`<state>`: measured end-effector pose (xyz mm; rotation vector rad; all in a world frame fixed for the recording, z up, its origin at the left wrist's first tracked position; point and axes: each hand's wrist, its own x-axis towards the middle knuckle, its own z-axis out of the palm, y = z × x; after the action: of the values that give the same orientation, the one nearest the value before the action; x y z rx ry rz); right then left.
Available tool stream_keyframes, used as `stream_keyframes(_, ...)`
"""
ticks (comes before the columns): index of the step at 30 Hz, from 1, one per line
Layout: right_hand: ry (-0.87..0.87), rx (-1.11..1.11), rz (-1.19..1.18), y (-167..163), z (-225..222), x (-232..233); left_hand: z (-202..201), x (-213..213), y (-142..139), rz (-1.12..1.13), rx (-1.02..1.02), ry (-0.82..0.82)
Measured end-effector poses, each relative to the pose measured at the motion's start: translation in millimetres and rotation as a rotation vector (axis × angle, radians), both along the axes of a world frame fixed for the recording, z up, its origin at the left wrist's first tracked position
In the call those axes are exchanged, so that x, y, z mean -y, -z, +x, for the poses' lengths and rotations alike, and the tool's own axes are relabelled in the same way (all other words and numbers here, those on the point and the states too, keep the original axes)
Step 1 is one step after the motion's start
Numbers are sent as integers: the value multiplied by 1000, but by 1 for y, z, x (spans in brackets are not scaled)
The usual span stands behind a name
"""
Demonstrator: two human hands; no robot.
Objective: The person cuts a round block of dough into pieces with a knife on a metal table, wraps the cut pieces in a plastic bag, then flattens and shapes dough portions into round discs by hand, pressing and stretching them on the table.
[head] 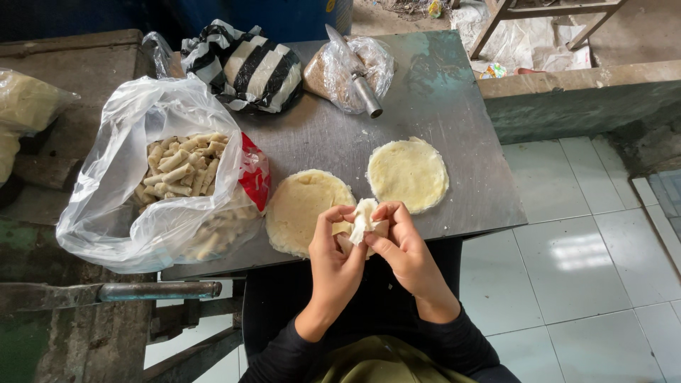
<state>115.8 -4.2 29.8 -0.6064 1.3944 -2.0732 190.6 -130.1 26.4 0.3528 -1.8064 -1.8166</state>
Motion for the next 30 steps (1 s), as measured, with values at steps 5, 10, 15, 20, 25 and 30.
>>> stream_keyframes(5,186,-179,38,10,4,4,4,0,-7,-391,-139,-134)
stream_keyframes(10,305,-370,189,10,4,0,10,6,1,-351,4,-117)
stream_keyframes(15,262,-472,337,3,5,-1,2,20,19,282,-67,5)
stream_keyframes(20,170,-475,280,12,6,1,-2,16,29,242,-56,14)
stream_keyframes(25,239,-167,160,28,-9,2,-5,10,28,476,-181,96)
stream_keyframes(30,74,445,-218,20,-28,1,-10,25,22,923,-28,138)
